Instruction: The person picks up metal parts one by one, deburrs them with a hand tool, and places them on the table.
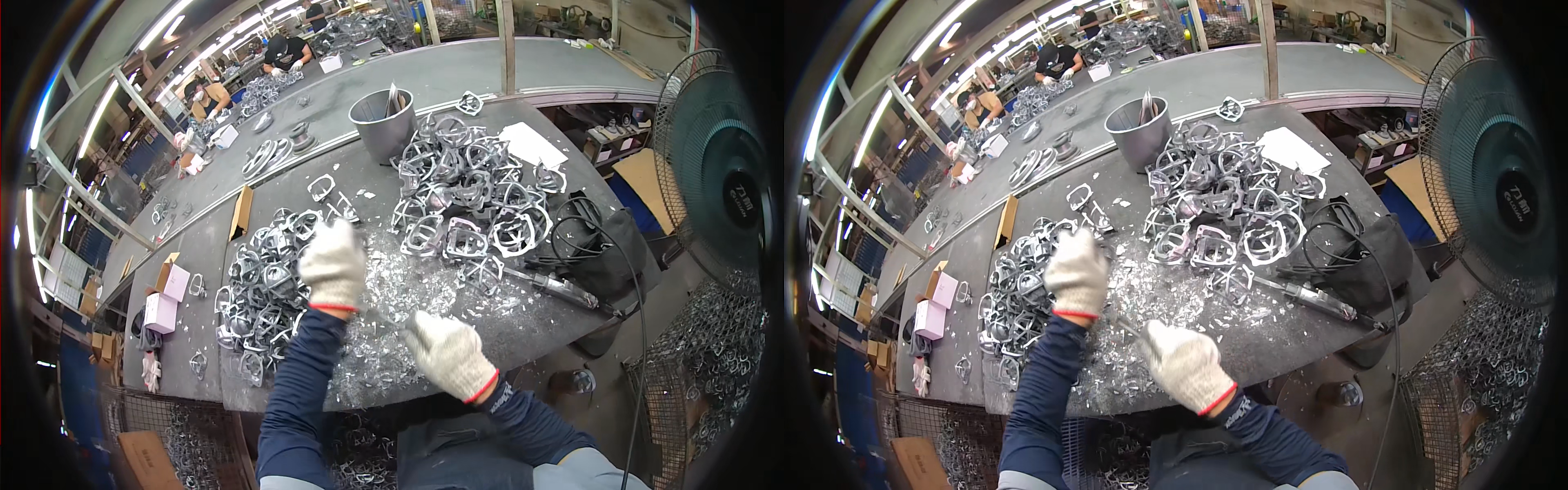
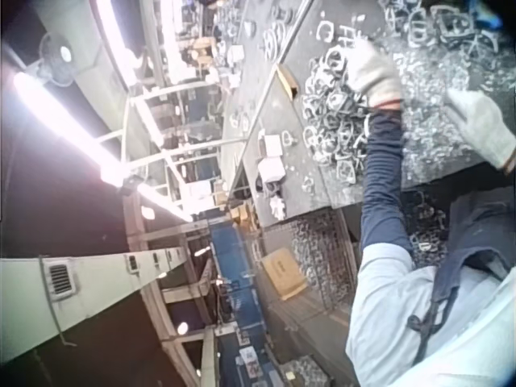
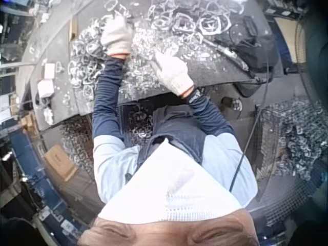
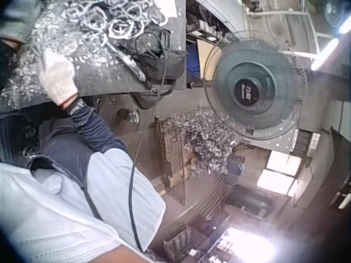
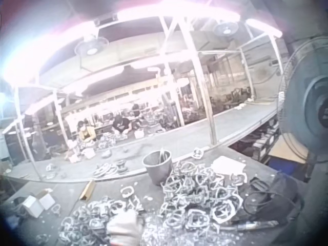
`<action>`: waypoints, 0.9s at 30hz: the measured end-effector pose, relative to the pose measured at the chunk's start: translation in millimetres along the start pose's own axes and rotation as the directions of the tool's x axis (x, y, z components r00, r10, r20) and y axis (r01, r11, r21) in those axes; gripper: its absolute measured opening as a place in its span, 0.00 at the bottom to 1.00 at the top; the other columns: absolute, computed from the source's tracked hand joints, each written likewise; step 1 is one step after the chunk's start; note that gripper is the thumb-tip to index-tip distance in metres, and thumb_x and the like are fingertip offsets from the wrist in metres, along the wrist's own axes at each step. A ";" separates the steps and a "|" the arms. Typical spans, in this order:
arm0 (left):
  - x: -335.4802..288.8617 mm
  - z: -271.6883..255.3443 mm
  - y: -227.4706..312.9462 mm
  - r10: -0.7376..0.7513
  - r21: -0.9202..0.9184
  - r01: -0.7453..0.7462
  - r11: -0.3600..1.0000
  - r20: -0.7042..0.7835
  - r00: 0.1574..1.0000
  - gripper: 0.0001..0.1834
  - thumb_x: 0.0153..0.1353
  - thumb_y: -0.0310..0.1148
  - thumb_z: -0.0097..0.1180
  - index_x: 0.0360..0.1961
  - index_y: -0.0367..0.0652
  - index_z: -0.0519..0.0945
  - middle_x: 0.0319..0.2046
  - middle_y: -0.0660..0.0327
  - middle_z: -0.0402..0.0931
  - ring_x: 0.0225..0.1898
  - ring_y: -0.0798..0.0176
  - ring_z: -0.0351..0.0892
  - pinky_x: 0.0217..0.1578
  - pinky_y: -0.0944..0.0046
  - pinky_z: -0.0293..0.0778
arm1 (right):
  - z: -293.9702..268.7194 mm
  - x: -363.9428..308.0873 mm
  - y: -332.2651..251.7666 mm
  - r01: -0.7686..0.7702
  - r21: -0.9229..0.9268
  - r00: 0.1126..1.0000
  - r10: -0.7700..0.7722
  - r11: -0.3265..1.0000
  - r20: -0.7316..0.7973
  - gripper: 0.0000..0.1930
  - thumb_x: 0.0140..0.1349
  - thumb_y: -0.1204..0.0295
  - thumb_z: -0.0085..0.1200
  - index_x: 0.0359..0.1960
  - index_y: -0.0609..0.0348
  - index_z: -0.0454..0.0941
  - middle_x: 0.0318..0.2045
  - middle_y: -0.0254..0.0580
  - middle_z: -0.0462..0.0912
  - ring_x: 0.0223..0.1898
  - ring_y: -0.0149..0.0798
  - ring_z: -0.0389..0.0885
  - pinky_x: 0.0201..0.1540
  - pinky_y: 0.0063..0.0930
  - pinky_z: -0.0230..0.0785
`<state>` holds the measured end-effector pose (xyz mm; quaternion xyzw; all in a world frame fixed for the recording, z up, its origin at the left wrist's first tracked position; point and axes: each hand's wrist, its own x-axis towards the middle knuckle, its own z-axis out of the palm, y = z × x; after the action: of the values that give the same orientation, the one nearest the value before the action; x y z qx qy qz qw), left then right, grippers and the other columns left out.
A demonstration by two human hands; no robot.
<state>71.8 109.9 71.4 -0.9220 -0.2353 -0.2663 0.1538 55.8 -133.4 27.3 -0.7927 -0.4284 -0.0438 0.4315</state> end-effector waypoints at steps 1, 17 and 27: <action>18.5 0.4 -9.0 -0.047 0.072 0.047 0.996 -0.004 0.999 0.12 0.70 0.38 0.69 0.44 0.43 0.81 0.42 0.49 0.83 0.28 0.55 0.86 0.26 0.55 0.83 | 2.2 -4.7 -0.7 -0.056 0.023 0.998 0.056 0.998 0.029 0.10 0.76 0.61 0.62 0.42 0.53 0.81 0.27 0.48 0.86 0.30 0.54 0.90 0.32 0.46 0.81; 133.0 54.7 -79.6 -0.362 0.419 0.140 0.897 0.516 0.776 0.42 0.69 0.55 0.64 0.80 0.48 0.71 0.71 0.49 0.76 0.70 0.45 0.82 0.64 0.43 0.78 | -22.4 -49.4 79.2 -0.297 0.286 0.955 0.282 0.911 0.094 0.08 0.71 0.68 0.67 0.45 0.58 0.89 0.39 0.50 0.91 0.42 0.55 0.92 0.46 0.43 0.84; 145.5 108.2 70.6 0.053 -0.586 0.304 0.751 0.513 0.857 0.33 0.65 0.60 0.64 0.53 0.39 0.91 0.45 0.46 0.91 0.49 0.46 0.91 0.57 0.51 0.80 | -20.6 -45.3 79.3 -0.276 0.172 0.961 0.265 0.946 0.083 0.07 0.71 0.65 0.66 0.44 0.53 0.89 0.35 0.47 0.90 0.38 0.54 0.92 0.41 0.46 0.84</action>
<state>262.3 146.0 54.5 -0.9348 -0.2236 -0.0932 -0.2598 90.3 -198.0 -31.0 -0.8021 -0.3301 0.0784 0.4915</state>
